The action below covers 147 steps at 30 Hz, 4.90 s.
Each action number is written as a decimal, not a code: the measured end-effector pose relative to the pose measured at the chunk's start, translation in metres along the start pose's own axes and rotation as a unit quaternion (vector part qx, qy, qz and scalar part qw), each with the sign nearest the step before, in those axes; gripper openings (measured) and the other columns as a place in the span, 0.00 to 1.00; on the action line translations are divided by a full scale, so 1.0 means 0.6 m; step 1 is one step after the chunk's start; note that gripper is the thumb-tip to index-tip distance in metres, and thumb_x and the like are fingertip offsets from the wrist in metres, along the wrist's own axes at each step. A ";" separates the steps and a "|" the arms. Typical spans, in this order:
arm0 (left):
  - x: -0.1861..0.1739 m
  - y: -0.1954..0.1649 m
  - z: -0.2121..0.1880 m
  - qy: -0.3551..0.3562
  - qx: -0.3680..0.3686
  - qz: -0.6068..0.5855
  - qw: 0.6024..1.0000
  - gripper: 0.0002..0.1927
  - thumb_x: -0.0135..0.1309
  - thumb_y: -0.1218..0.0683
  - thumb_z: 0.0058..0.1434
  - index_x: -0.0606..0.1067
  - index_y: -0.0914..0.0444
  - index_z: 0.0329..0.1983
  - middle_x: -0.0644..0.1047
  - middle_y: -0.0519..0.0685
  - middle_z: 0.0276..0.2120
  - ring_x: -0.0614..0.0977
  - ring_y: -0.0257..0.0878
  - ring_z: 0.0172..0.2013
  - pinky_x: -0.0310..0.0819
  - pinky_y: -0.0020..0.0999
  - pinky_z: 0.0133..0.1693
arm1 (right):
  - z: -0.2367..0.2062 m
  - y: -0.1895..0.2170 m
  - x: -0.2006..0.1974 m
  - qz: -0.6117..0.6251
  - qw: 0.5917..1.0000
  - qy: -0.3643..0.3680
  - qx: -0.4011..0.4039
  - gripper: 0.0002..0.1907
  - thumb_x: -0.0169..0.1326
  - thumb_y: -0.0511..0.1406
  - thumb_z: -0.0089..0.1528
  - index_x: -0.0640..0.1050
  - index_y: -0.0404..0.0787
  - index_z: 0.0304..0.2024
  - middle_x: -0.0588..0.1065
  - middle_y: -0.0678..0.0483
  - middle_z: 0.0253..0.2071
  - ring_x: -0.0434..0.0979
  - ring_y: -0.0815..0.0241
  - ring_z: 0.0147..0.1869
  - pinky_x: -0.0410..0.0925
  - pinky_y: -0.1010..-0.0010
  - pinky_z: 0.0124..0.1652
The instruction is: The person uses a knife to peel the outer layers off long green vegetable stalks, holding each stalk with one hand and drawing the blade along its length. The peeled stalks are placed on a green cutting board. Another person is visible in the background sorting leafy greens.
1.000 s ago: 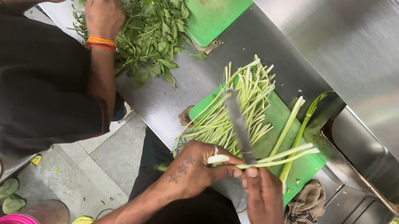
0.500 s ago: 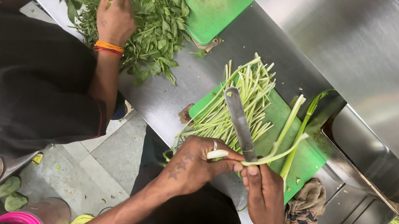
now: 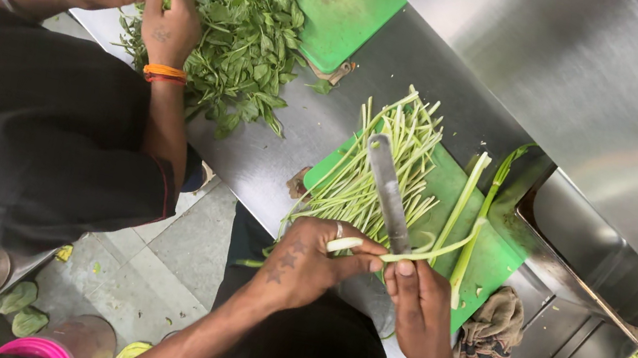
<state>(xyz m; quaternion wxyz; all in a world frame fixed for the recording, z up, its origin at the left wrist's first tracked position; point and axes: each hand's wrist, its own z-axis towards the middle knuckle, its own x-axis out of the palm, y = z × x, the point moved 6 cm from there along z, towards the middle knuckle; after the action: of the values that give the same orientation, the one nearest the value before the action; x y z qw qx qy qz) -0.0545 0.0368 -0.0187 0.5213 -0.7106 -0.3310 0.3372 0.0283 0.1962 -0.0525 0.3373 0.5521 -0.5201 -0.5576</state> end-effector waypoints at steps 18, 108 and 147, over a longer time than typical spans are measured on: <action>-0.003 0.033 -0.004 0.030 -0.041 -0.034 0.998 0.15 0.66 0.55 0.55 0.83 0.59 0.47 0.86 0.47 0.34 0.82 0.28 0.34 0.77 0.29 0.39 | 0.012 -0.009 0.016 -0.007 1.000 0.021 0.006 0.21 0.40 0.44 0.72 0.74 0.35 0.34 0.67 0.56 0.22 0.63 0.66 0.24 0.59 0.71 0.25; -0.077 0.468 -0.036 0.039 -0.285 0.355 0.890 0.24 0.48 0.39 0.61 0.78 0.54 0.54 0.80 0.55 0.50 0.81 0.56 0.50 0.76 0.49 0.49 | -0.064 -0.032 0.062 0.080 0.952 0.284 0.083 0.21 0.54 0.48 0.66 0.72 0.37 0.31 0.62 0.60 0.23 0.59 0.69 0.27 0.54 0.73 0.28; -0.087 0.440 -0.021 0.027 -0.243 0.464 0.851 0.21 0.50 0.37 0.63 0.81 0.54 0.45 0.83 0.51 0.45 0.83 0.47 0.50 0.76 0.42 0.51 | -0.086 -0.087 0.082 -0.115 0.971 0.196 -0.080 0.18 0.59 0.42 0.66 0.78 0.35 0.50 0.77 0.45 0.39 0.77 0.55 0.42 0.71 0.64 0.40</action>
<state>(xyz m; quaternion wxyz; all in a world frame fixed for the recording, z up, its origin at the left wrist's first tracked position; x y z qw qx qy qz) -0.0415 -0.0754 -0.2633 0.1234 -0.8944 -0.0201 0.4295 0.0803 0.1508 -0.1077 0.4090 0.6779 -0.3305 -0.5138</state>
